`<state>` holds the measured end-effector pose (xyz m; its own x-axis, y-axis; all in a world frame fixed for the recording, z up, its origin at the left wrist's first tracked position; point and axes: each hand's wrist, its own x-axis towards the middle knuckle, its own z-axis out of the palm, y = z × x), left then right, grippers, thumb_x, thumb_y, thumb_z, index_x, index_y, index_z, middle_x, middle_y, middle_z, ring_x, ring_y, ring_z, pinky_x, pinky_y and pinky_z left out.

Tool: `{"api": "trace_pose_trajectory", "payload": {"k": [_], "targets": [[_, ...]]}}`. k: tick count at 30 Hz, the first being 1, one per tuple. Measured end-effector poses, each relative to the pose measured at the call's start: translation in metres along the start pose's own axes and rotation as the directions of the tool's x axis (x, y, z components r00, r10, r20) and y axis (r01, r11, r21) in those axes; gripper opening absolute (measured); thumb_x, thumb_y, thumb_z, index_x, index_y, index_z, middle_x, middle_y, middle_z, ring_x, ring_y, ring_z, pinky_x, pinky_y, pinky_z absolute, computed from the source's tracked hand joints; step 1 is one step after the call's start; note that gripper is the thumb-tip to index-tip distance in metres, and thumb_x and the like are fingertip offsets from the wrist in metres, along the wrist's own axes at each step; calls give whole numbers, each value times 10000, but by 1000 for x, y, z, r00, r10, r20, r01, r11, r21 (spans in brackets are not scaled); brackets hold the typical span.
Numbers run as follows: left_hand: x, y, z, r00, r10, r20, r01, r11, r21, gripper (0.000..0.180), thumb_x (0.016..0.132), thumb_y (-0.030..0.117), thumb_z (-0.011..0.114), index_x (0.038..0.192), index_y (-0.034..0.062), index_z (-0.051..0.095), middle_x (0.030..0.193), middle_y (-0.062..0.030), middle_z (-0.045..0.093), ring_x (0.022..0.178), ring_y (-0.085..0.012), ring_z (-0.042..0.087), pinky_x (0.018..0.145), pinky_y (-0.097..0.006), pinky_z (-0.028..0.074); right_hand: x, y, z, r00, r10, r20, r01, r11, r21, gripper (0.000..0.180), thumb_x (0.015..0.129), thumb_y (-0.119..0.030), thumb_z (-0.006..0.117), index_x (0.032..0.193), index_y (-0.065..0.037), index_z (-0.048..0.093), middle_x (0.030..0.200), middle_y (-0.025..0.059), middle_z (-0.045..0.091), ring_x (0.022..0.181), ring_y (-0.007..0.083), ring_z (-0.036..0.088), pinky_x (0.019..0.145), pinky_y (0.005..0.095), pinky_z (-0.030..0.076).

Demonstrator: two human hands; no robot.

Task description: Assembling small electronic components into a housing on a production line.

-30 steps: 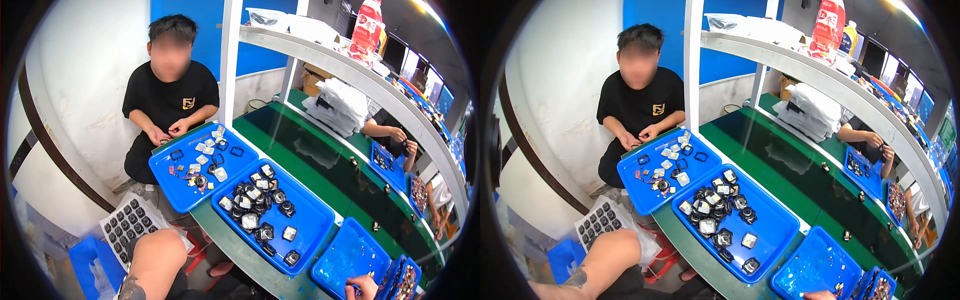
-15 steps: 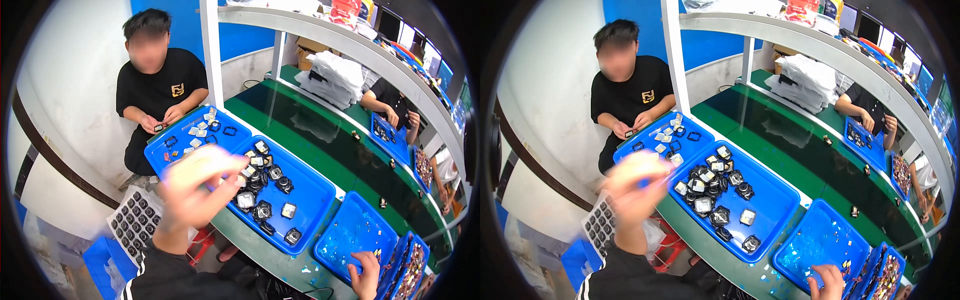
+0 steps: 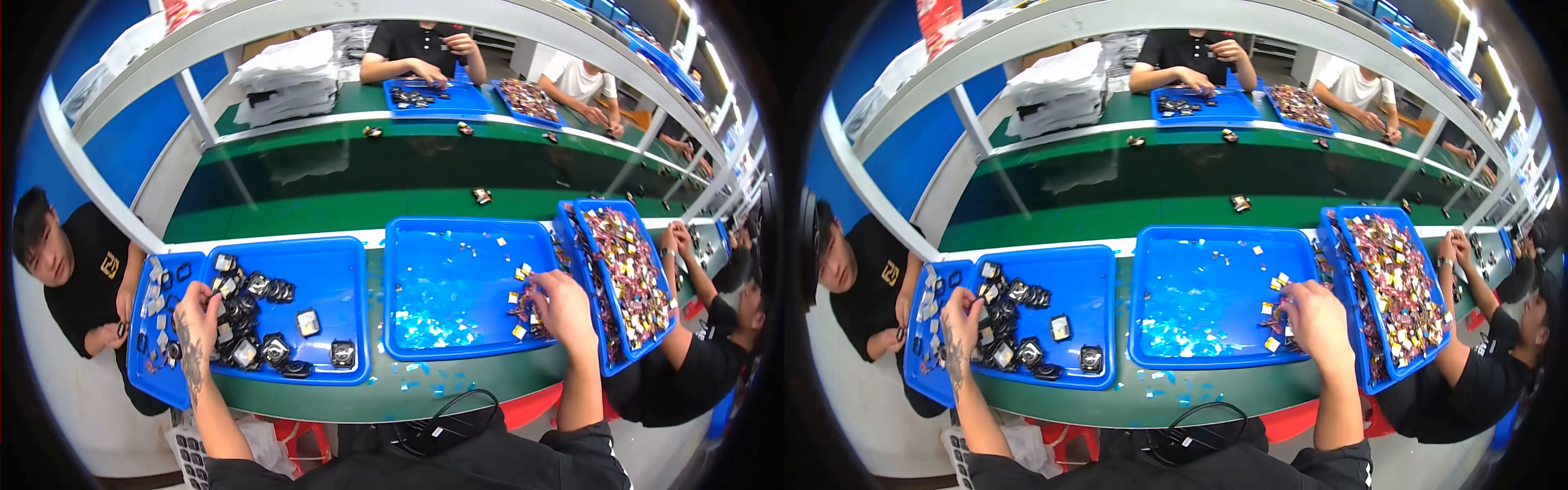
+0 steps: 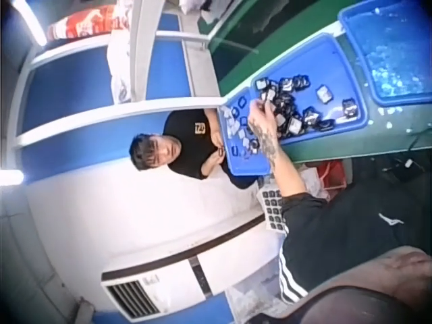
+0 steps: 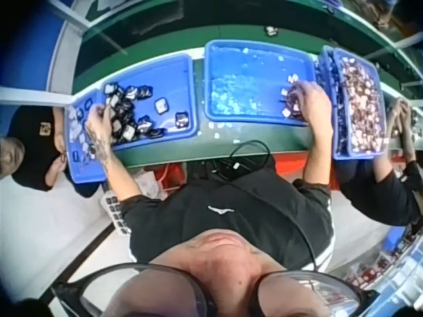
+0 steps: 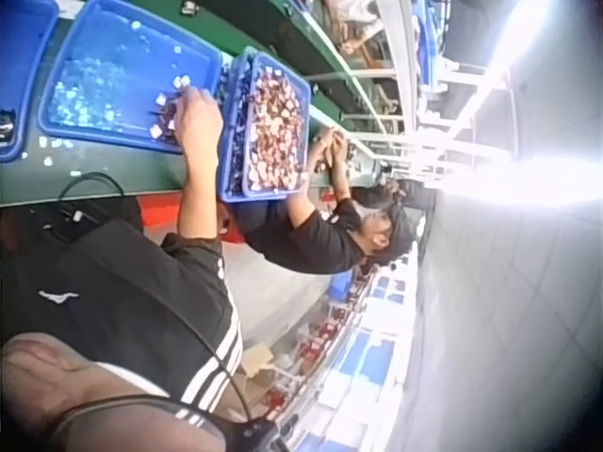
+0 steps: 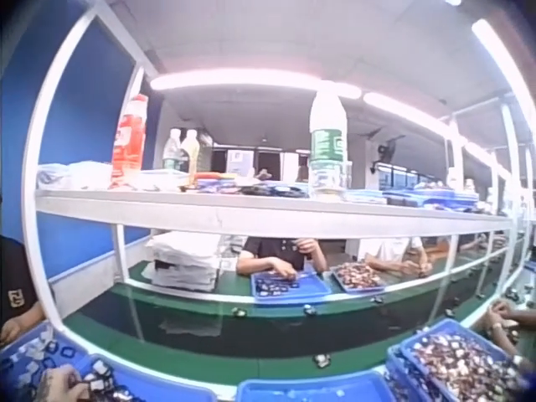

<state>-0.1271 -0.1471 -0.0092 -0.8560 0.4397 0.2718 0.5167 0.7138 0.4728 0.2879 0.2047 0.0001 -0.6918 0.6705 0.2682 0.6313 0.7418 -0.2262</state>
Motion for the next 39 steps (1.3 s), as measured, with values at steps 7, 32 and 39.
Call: {"api": "trace_pose_trajectory", "payload": {"k": [7,32,39], "targets": [[-1,95,19,953,-22,302,302,10,-953,131,969,238,568,1021,122,539,918,-96,666,637,-167,659,487,-236,507,28,24,15,999,4,-50,-4,1000,-3,137,794,-119,681,901,-36,661,858,160,629,853,360,615,747,434,496],[-85,212,155,683,729,-41,-432,359,-827,347,868,241,664,1158,65,594,1131,-145,461,946,-309,564,813,-393,474,-2,-31,10,993,90,71,-114,844,525,107,896,-58,651,959,28,643,815,59,648,733,139,597,663,261,500],[-84,207,127,696,703,147,-293,465,-836,225,805,277,724,964,118,724,1059,-132,556,982,-298,587,832,-386,486,12,-96,31,987,-60,151,-109,444,889,52,833,1,684,811,6,637,773,30,617,710,77,539,628,211,429]]}}
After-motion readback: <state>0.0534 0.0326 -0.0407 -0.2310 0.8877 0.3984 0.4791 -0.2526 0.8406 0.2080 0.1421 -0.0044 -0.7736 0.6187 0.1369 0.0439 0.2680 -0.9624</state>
